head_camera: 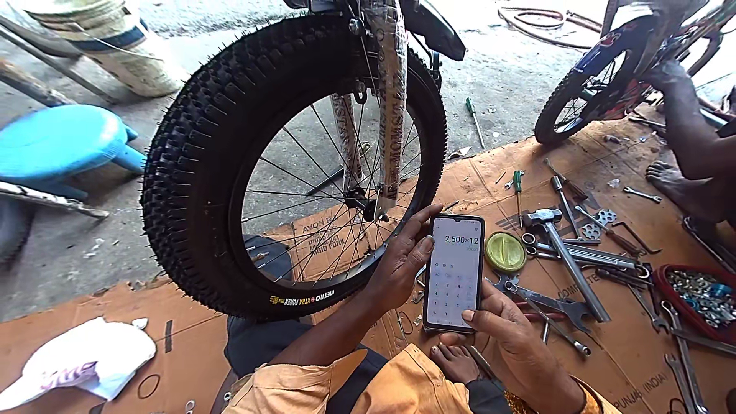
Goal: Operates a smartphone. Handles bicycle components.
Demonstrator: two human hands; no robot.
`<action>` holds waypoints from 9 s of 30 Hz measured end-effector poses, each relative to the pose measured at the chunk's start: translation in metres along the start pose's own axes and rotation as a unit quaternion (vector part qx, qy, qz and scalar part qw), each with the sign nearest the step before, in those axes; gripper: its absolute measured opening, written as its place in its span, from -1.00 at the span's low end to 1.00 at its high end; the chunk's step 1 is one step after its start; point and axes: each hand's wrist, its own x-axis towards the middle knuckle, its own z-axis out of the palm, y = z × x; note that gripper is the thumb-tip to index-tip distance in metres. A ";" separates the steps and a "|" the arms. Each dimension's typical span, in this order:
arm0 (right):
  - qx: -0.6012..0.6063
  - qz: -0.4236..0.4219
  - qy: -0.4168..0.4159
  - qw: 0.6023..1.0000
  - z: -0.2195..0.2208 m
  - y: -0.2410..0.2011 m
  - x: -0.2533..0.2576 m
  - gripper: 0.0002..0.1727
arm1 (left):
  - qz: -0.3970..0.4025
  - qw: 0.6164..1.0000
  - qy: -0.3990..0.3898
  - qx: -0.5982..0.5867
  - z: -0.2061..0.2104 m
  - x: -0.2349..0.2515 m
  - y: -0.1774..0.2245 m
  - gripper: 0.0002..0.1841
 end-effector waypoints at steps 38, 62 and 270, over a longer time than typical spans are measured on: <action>-0.160 -0.005 0.016 0.987 0.007 0.013 0.007 -0.39 | -0.089 0.989 0.104 0.052 0.011 -0.003 -0.006 -0.41; -0.100 -0.010 0.010 0.995 0.004 0.009 0.008 -0.38 | -0.089 0.993 0.070 -0.023 0.004 0.001 -0.002 -0.54; -0.069 -0.018 0.021 0.997 0.001 0.017 0.009 -0.42 | -0.017 0.997 0.049 0.065 0.000 -0.003 0.002 -0.38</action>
